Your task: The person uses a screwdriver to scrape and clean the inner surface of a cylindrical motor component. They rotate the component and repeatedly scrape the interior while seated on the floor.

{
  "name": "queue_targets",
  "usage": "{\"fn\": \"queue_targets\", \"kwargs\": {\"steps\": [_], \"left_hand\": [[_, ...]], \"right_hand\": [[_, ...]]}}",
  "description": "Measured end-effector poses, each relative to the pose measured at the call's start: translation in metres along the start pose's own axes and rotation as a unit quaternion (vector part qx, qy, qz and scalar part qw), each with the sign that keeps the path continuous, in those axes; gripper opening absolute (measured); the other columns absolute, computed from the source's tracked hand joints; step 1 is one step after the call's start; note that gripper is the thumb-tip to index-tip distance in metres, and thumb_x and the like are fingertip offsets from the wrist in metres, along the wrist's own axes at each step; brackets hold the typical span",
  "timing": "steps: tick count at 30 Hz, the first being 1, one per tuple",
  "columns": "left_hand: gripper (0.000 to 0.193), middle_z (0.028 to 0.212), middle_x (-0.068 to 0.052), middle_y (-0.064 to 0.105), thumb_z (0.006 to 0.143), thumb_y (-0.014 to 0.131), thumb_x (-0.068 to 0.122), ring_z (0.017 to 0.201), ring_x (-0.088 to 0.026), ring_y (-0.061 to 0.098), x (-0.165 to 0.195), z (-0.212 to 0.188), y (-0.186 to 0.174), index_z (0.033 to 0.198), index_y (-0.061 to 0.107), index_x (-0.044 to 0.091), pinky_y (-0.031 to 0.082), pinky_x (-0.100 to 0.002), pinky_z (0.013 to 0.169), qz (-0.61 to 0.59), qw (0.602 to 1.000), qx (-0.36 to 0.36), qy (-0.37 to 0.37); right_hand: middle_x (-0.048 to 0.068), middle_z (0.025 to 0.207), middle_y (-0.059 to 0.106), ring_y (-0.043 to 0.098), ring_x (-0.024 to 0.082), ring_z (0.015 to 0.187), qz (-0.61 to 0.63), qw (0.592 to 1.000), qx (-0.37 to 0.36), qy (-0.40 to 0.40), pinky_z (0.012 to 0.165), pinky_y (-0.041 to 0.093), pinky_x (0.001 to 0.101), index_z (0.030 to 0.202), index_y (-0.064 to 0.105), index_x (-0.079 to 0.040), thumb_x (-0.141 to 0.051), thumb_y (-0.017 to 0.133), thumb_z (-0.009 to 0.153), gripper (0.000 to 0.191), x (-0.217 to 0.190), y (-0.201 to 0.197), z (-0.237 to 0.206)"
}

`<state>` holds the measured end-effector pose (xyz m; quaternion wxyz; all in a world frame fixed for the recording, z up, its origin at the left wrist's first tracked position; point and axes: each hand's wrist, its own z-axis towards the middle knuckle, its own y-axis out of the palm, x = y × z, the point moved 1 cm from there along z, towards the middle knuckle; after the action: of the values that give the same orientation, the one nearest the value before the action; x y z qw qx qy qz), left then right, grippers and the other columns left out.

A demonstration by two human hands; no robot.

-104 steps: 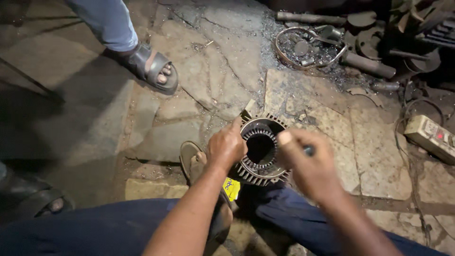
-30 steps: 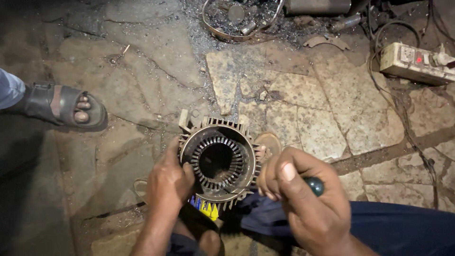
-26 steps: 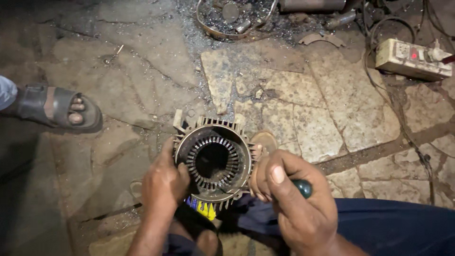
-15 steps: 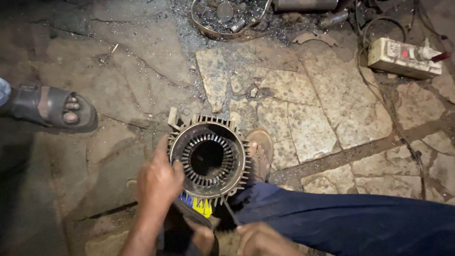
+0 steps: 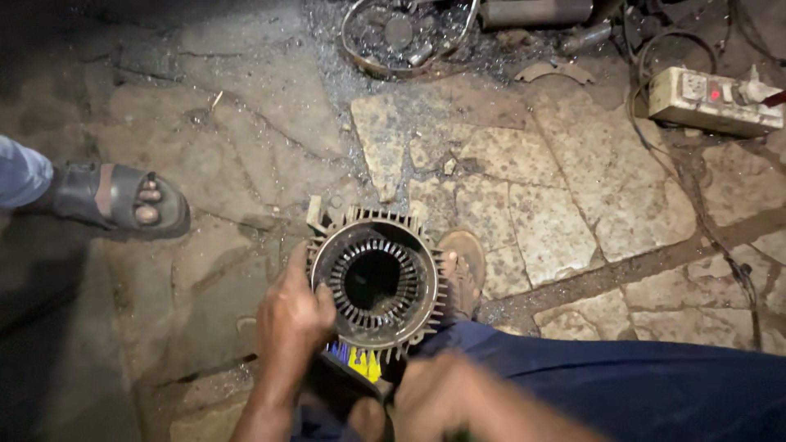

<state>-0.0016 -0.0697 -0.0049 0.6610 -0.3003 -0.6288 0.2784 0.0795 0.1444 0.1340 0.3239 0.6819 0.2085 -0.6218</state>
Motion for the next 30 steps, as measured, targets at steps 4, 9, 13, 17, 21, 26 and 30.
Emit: {"fn": "queue_targets", "kwargs": {"steps": [4,9,13,17,21,26,30], "left_hand": [[0.062,0.117,-0.026,0.070,0.082,0.066,0.015,0.104,-0.047,0.068,0.004,-0.005,-0.002,0.142,0.054,0.009,0.054,-0.053,0.090,0.002,0.998,-0.025,-0.059],[0.061,0.116,-0.023,0.072,0.081,0.065,0.014,0.105,-0.046,0.067,0.016,0.000,-0.015,0.141,0.054,0.016,0.053,-0.055,0.090,0.001,0.997,-0.041,-0.066],[0.069,0.118,-0.024,0.069,0.083,0.063,0.020,0.103,-0.046,0.067,0.017,0.006,-0.014,0.151,0.047,0.024,0.052,-0.055,0.092,0.049,0.980,-0.105,-0.159],[0.069,0.119,-0.024,0.069,0.079,0.061,0.018,0.100,-0.046,0.068,0.016,0.004,-0.013,0.147,0.049,0.017,0.053,-0.056,0.087,0.030,0.995,-0.041,-0.091],[0.065,0.117,-0.022,0.071,0.082,0.059,0.018,0.101,-0.045,0.069,0.016,0.004,-0.016,0.147,0.050,0.015,0.053,-0.056,0.089,0.019,0.995,-0.041,-0.087],[0.063,0.115,-0.023,0.070,0.087,0.057,0.019,0.104,-0.044,0.068,0.013,0.015,-0.016,0.149,0.049,0.022,0.053,-0.055,0.092,0.037,0.979,-0.122,-0.159],[0.065,0.119,-0.022,0.068,0.078,0.063,0.017,0.104,-0.045,0.067,0.013,0.017,-0.015,0.142,0.051,0.016,0.053,-0.055,0.089,0.014,0.992,-0.066,-0.110]], "right_hand": [[0.001,0.060,0.039,0.036,0.016,0.056,0.113,0.987,0.021,0.114,0.055,0.030,0.0346,0.061,0.044,-0.005,-0.038,0.066,0.086,0.047,-0.022,-0.048,0.022],[0.001,0.060,0.037,0.037,0.017,0.061,0.100,0.991,-0.018,0.084,0.064,0.033,0.0334,0.059,0.039,-0.008,-0.036,0.066,0.085,0.047,-0.030,-0.054,0.031],[0.004,0.065,0.049,0.049,0.021,0.067,0.007,0.997,0.071,-0.028,0.097,0.044,0.0462,0.061,0.045,-0.006,-0.028,0.065,0.089,0.041,-0.002,-0.022,-0.026],[0.008,0.075,0.059,0.062,0.030,0.088,-0.112,0.981,0.112,-0.109,0.110,0.036,0.0553,0.066,0.051,-0.003,-0.016,0.063,0.094,0.033,0.037,0.008,-0.071],[0.012,0.081,0.061,0.062,0.028,0.089,-0.077,0.955,0.256,-0.125,0.109,0.048,0.0556,0.077,0.055,0.002,-0.023,0.065,0.097,0.033,0.018,0.020,-0.043],[0.011,0.071,0.056,0.051,0.024,0.068,0.034,0.956,0.286,-0.049,0.076,0.048,0.0451,0.066,0.050,0.000,-0.020,0.051,0.115,0.052,-0.029,-0.008,0.034],[0.004,0.062,0.057,0.068,0.016,0.061,-0.499,0.803,0.326,-0.004,0.065,0.056,0.0347,0.068,0.054,-0.006,-0.018,0.042,0.113,0.048,0.002,-0.019,-0.003]]}}
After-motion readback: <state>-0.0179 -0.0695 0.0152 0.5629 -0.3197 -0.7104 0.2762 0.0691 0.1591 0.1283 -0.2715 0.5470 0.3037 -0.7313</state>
